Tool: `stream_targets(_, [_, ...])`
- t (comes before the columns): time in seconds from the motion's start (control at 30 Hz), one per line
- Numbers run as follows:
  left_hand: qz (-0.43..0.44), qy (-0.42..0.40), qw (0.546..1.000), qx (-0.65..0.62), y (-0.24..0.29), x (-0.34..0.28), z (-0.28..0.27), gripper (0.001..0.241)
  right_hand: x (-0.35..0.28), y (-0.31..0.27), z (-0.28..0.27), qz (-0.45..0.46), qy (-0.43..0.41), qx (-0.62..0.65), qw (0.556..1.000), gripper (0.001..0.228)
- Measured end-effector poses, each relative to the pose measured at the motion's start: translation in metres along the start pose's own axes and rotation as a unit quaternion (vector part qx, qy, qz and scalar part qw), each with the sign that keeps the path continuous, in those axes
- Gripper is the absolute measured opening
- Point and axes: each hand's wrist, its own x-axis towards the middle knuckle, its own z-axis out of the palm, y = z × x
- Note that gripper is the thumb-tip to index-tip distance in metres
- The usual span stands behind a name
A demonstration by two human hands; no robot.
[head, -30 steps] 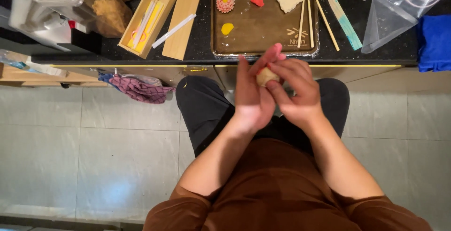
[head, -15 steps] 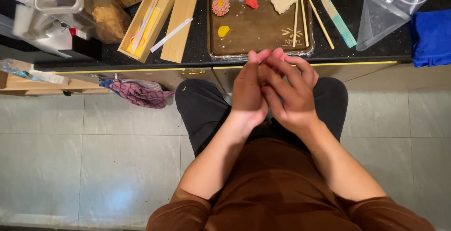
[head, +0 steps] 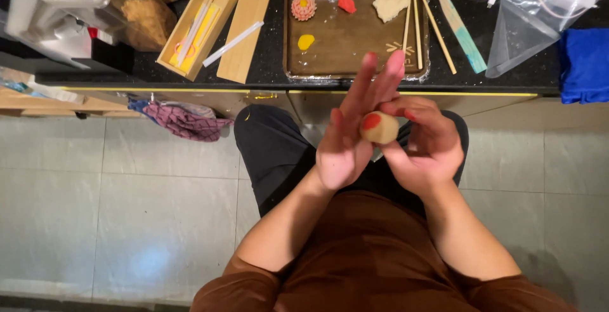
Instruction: Shaping and assembling small decorative dough components by hand on a tray.
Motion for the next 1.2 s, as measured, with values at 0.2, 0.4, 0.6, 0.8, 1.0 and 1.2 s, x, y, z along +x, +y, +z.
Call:
stream_targets(0.2, [-0.064, -0.072, 0.995, -0.009, 0.031, -0.006, 0.012, 0.066, 0.007, -0.021, 0.000, -0.056, -0.038, -0.074, 0.995, 0.027])
stream_targets(0.4, [-0.049, -0.136, 0.986, 0.087, 0.044, -0.011, 0.020, 0.062, -0.001, -0.023, -0.007, -0.058, -0.016, -0.085, 0.995, 0.029])
stream_targets(0.6, [-0.032, -0.174, 0.977, 0.120, 0.051, -0.009, 0.020, 0.061, 0.012, -0.033, -0.018, -0.112, -0.060, -0.081, 0.989, 0.046])
stream_targets(0.8, [-0.190, -0.054, 0.978, 0.068, 0.030, 0.002, -0.007, 0.056, 0.027, -0.057, -0.026, 0.189, -0.167, -0.150, 0.956, 0.049])
stream_targets(1.0, [-0.162, 0.196, 0.957, 0.139, -0.010, 0.013, -0.001, 0.039, 0.022, -0.033, -0.007, 0.110, -0.156, -0.244, 0.951, 0.029])
stream_targets(1.2, [-0.106, 0.342, 0.932, 0.058, -0.022, 0.016, 0.002, 0.034, 0.005, -0.008, 0.004, -0.076, -0.102, -0.273, 0.954, 0.022])
